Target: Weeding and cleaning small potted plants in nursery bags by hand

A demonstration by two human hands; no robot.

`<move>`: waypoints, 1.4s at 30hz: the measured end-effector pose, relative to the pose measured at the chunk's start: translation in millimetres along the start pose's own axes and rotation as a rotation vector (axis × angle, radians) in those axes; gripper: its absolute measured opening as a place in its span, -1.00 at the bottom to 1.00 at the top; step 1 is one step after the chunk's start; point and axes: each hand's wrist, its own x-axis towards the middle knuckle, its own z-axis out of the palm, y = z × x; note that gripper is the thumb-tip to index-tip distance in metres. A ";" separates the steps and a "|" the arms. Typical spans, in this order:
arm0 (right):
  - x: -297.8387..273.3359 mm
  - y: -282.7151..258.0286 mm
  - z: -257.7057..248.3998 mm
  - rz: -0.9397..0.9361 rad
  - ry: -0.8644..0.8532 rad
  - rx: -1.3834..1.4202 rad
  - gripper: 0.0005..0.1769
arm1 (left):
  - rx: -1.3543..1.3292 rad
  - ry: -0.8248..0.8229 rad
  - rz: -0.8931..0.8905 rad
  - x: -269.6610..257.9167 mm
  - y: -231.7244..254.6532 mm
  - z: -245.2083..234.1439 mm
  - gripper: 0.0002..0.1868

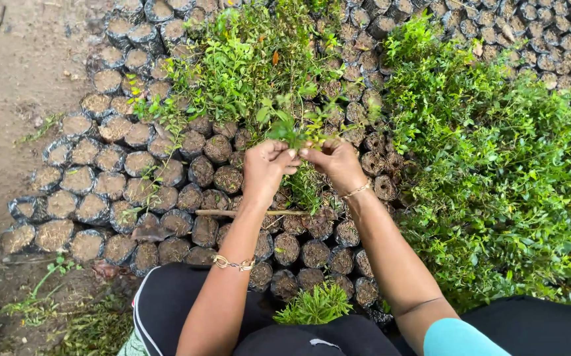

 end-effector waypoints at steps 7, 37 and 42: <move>6.6 16.8 11.8 0.044 0.059 0.142 -0.89 | 0.352 0.074 0.013 -9.8 20.5 3.4 -0.78; 189.2 166.6 -286.0 0.327 0.669 -0.882 -0.44 | 1.274 -0.766 -0.205 43.3 -156.6 64.9 -0.61; 196.3 175.0 -282.8 0.309 0.726 -0.978 -0.46 | 1.160 -0.662 -0.214 48.2 -92.7 49.3 -0.76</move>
